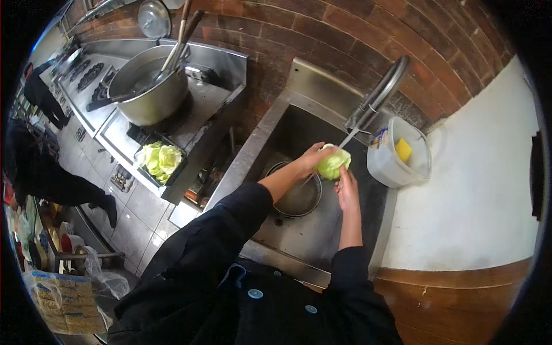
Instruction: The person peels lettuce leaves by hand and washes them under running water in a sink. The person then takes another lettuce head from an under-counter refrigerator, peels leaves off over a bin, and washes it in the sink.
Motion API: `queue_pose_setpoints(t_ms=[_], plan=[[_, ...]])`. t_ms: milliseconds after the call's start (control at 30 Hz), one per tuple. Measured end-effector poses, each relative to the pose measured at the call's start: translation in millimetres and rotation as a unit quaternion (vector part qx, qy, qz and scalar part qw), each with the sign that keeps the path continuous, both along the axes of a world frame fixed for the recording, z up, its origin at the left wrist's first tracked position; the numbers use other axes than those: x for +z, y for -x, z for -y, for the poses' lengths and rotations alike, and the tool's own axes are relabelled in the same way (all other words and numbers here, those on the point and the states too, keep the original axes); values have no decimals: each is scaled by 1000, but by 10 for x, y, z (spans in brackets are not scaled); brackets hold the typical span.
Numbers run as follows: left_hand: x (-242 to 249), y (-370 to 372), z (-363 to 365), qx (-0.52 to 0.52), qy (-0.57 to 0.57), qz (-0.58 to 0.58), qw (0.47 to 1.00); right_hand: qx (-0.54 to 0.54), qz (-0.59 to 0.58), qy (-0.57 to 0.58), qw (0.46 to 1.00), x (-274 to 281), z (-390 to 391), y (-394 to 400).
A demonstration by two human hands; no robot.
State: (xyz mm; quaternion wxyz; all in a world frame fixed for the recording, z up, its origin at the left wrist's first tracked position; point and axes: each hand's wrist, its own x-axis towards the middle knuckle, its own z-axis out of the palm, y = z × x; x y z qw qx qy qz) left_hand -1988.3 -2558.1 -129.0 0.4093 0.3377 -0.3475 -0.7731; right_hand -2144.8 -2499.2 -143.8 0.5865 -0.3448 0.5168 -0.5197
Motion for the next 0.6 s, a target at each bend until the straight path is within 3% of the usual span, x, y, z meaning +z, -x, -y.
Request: queue_pose_setpoints(t_ms=[100, 167, 267, 333, 400, 433, 500, 600], plan=[[120, 156, 300, -71, 11, 10, 997, -63, 35, -29, 997, -70, 211, 272], [165, 231, 364, -86, 11, 22, 996, -22, 174, 32, 984, -93, 269, 376], [280, 158, 373, -71, 102, 247, 961, 26, 243, 0, 970, -89, 325, 431], [299, 135, 235, -75, 67, 190, 976, 55, 278, -12, 959, -124, 360, 392], [120, 87, 235, -85, -25, 32, 996, 101, 193, -44, 975, -263, 399, 330], [-11, 46, 277, -83, -26, 35, 996, 102, 195, -44, 974, -264, 413, 295], [-192, -48, 319, -19, -22, 13, 1000, 11, -71, -14, 997, -195, 401, 236], [-138, -198, 237, -2, -11, 81, 997, 31, -15, 43, 999, -141, 365, 153]])
